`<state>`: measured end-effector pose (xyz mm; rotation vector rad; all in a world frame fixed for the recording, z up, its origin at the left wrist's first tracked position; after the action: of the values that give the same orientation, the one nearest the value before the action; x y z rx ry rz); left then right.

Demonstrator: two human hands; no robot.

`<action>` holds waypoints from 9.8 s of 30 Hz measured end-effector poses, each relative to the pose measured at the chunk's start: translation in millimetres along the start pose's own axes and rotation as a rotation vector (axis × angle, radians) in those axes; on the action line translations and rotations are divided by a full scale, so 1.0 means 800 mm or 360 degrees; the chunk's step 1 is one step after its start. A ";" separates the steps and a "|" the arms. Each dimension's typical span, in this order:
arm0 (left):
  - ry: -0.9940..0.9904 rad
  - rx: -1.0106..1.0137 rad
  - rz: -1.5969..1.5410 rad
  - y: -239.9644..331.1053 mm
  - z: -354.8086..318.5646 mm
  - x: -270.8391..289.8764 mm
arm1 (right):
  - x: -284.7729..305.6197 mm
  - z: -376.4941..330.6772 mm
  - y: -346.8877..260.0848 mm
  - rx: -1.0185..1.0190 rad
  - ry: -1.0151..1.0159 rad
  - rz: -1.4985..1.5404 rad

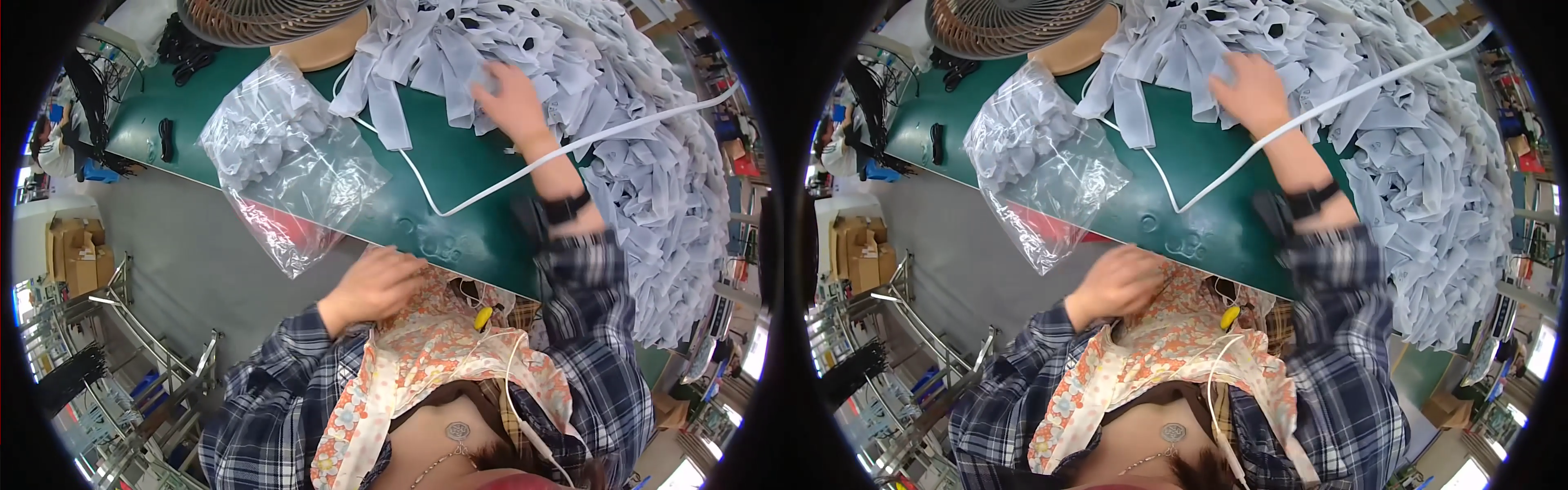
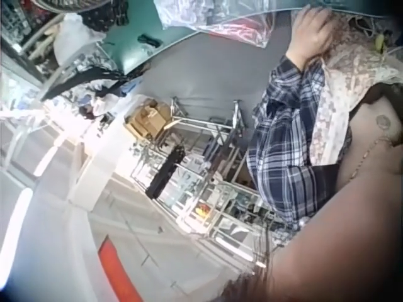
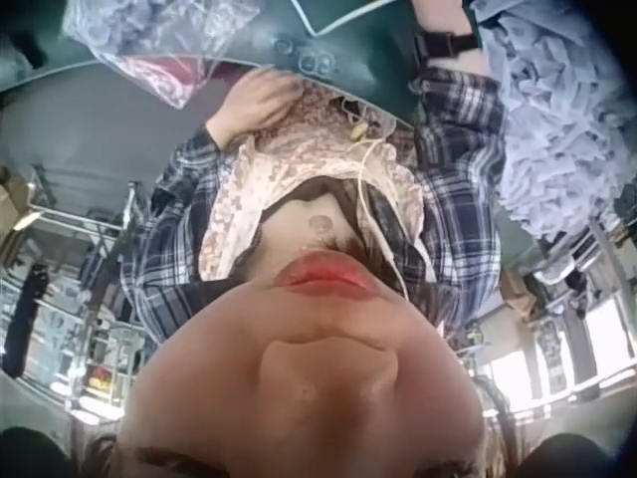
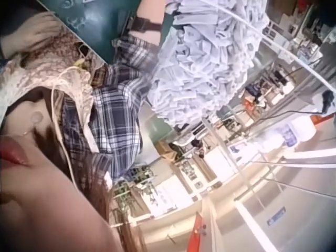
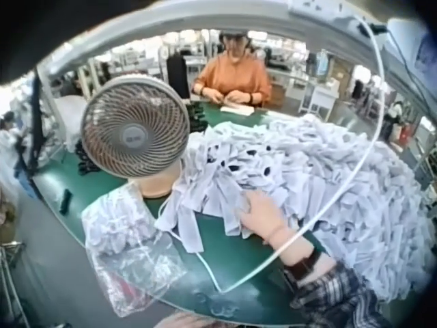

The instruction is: The person picks up a plastic bag, opens it, and places it on the table. They then pick up and fold white foam sleeves one at a time, place the stack into the plastic bag, and put the filled bag into a cardboard box.

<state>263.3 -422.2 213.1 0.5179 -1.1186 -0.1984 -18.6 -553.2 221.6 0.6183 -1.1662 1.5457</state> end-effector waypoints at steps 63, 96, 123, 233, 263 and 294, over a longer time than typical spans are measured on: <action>-0.0212 0.0970 -0.0002 -0.022 0.129 -0.076 | 0.039 -0.255 -0.033 -0.0877 -0.0215 0.0109; -0.0051 0.0929 -0.0400 0.014 0.118 -0.097 | 0.133 -0.308 -0.005 -0.0254 0.0243 -0.0366; -0.0018 0.0318 0.0102 0.039 0.143 -0.095 | 0.097 -0.251 0.058 -0.0619 -0.0045 -0.0939; 0.0755 0.0842 0.1317 -0.043 -0.045 0.109 | 0.101 -0.263 -0.100 0.0390 -0.0413 0.0751; 0.1119 0.1483 -0.0458 -0.164 -0.109 0.055 | -0.186 -0.033 -0.322 -0.0028 -0.0595 -0.0046; 0.0116 0.0007 -0.0238 0.006 0.049 -0.020 | 0.021 -0.028 0.087 -0.0318 -0.0238 -0.0875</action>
<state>221.2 -422.9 215.8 0.6088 -1.0100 -0.3045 -84.5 -523.6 202.0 0.8458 -1.1238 0.9200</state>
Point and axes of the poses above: each hand's wrist, its own z-axis towards the middle knuckle, its own x-axis out of the back of the hand, y = z × x, the point moved 8 cm from there along z, towards the middle knuckle, and after that the axes turned 5 degrees about x, right-handed, at the moved point
